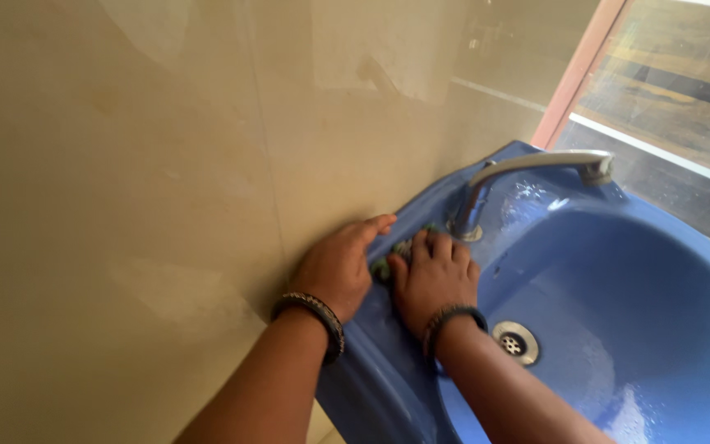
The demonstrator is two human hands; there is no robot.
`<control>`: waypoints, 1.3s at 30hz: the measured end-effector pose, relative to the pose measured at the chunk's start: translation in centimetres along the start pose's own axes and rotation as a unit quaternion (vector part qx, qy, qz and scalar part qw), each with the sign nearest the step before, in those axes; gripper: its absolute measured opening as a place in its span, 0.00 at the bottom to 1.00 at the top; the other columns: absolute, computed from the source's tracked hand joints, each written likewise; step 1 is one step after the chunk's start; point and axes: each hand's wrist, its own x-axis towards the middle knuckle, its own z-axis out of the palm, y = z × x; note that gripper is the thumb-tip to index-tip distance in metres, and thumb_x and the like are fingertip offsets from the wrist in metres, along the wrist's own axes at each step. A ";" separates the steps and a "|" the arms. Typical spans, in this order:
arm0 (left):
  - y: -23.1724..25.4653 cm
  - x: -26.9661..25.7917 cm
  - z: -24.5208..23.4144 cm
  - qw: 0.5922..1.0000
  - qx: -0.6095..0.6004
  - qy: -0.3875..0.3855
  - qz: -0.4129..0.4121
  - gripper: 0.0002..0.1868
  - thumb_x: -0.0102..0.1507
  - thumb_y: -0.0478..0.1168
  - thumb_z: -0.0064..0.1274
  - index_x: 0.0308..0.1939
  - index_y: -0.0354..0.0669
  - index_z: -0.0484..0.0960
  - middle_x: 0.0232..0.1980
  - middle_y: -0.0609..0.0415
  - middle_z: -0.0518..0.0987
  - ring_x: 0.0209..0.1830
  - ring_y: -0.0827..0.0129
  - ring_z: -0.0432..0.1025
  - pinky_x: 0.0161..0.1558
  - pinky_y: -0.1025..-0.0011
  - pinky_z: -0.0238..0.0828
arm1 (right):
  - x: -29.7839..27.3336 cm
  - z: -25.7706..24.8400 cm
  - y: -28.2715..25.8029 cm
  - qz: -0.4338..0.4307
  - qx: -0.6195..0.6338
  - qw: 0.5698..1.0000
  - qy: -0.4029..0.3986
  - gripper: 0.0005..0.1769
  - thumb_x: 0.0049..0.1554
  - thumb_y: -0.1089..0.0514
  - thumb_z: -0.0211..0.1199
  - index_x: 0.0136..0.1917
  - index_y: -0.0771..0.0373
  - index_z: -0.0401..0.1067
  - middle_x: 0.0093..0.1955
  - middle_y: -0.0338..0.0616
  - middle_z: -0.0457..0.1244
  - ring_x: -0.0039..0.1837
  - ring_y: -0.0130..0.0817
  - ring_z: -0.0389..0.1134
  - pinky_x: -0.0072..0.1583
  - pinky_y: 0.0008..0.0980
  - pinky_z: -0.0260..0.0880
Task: The person cleans a blue bathroom sink using a green cloth. They repeatedly turn the faucet on and off to wet the cloth and rinse the sink basin, scrubbing the interior surfaces and the area around the faucet.
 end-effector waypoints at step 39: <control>-3.0 1.9 1.1 0.946 -0.274 -0.127 -0.119 0.28 0.65 0.49 0.28 0.64 0.47 0.75 0.66 0.48 0.78 0.68 0.61 0.67 0.70 0.65 0.57 | -0.8 -5.8 2.5 -0.185 0.244 0.891 -0.334 0.12 0.49 0.64 0.67 0.48 0.56 0.75 0.39 0.42 0.70 0.44 0.34 0.72 0.49 0.34 0.74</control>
